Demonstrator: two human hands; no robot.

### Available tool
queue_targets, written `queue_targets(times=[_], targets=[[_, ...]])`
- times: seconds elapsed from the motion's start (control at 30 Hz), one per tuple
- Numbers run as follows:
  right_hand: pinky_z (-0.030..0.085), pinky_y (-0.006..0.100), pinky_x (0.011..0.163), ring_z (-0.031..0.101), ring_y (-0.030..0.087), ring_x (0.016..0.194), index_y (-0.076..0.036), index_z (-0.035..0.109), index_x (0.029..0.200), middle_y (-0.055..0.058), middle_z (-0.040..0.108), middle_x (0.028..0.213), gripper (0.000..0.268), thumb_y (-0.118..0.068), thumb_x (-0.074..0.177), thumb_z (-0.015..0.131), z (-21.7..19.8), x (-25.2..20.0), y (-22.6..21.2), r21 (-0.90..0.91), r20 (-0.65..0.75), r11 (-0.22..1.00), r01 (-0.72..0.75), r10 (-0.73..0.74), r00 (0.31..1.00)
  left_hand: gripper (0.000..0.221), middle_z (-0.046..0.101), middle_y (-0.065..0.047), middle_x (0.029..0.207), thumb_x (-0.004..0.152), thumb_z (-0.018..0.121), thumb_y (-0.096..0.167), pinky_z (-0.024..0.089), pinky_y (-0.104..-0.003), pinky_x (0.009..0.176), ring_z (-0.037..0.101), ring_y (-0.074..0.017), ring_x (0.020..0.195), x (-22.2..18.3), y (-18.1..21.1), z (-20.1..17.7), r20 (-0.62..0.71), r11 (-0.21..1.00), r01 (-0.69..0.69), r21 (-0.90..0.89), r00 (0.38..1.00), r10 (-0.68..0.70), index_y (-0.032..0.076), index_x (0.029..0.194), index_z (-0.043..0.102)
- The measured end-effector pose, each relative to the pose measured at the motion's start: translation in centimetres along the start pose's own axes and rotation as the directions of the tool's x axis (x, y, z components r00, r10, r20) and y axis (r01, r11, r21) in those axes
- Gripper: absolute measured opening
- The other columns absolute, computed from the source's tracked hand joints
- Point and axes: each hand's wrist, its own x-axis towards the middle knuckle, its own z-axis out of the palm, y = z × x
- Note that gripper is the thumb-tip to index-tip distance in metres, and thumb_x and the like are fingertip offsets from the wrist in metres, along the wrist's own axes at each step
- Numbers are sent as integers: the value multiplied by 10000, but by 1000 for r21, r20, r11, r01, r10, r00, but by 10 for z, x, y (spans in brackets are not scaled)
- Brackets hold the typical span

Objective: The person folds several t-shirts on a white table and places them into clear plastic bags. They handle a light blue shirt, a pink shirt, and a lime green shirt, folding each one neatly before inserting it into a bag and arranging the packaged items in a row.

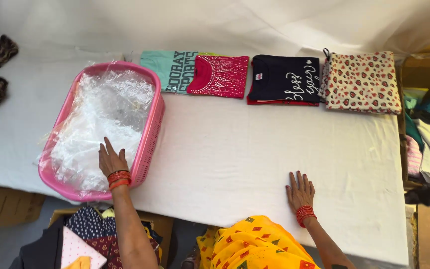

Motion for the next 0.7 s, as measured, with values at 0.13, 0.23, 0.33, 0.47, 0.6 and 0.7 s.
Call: queue_targets(times=[0.13,0.23,0.33,0.47,0.6,0.7], targets=[[82,422,1260,144,218,1558,-298,236,1603,20,215,1677,616,-490,1021,301,5,-56,-7,0,5,996,-94,94,996,1008,460,-250,1534,916,697,493,301,-708,1127,502,-451,1347,44,-33,66,539,925,330,188,753,-378,236,1706,126],[84,408,1257,144,204,1553,-316,219,1602,3,212,1676,615,-501,1020,300,2,-78,-14,-44,87,985,-166,169,982,977,486,-163,1499,843,725,614,330,-686,1045,488,-420,1329,44,-58,120,490,889,268,371,757,-433,168,1588,276],[113,403,1249,186,188,1536,-330,259,1574,-1,240,1664,598,-488,1005,355,-2,-86,-18,13,89,980,-198,196,977,485,635,-144,1402,957,684,471,297,-652,1147,593,-364,1294,52,-78,154,592,861,244,446,641,-488,167,1333,647],[306,406,1166,401,195,1384,-295,499,1431,-5,457,1506,446,-405,998,491,-54,-65,-23,105,136,960,-258,244,960,239,743,-84,1269,993,668,348,358,-601,1161,654,-288,1247,49,-74,152,554,843,67,534,725,-408,200,1136,789],[545,367,992,655,223,1094,-175,679,1214,51,707,1147,261,-320,1075,512,-53,-10,12,367,229,871,-327,256,939,206,650,-76,1207,895,716,326,377,-584,1025,609,-283,1197,50,-63,131,473,810,10,586,807,-353,217,1059,779],[570,388,874,708,246,938,-126,637,1236,81,708,1098,274,-260,1033,510,-68,46,35,557,259,745,-368,265,929,251,690,-111,1086,920,723,309,437,-549,954,676,-323,1053,59,-51,86,410,830,218,513,788,-460,116,1077,765]])
